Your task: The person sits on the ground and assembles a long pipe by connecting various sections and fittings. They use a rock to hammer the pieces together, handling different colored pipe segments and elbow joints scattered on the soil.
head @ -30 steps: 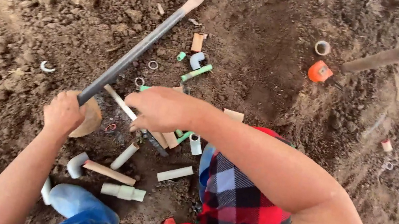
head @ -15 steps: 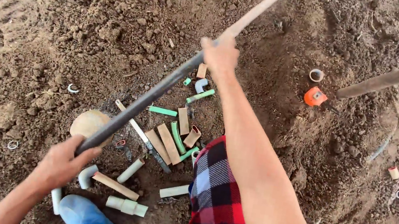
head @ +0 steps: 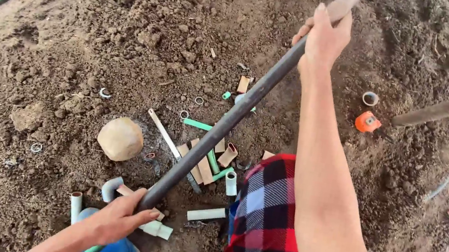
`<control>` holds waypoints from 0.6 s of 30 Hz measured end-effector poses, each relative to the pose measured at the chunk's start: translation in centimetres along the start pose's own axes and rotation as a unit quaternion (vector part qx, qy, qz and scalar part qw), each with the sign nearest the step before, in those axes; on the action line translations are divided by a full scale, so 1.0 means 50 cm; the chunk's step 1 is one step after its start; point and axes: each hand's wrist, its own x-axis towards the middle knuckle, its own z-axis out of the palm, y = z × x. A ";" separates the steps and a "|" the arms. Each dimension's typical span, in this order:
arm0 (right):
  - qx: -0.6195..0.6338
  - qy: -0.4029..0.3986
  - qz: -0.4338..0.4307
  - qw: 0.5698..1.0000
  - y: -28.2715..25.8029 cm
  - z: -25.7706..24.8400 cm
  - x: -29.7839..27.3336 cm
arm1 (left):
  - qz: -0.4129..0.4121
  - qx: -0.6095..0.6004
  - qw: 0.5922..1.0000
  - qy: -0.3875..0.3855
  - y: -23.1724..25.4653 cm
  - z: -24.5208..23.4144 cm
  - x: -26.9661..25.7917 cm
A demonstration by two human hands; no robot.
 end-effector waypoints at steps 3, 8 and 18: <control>-0.021 -0.020 0.012 1.000 0.016 -0.005 -0.031 | -0.032 -0.039 0.998 -0.035 0.012 0.000 -0.011; -0.254 0.127 0.289 0.914 0.151 -0.101 0.016 | -0.078 0.008 0.995 -0.063 0.039 -0.028 -0.022; -0.256 0.087 0.214 0.939 0.186 -0.074 0.039 | -0.080 -0.127 0.986 -0.074 0.040 -0.026 0.019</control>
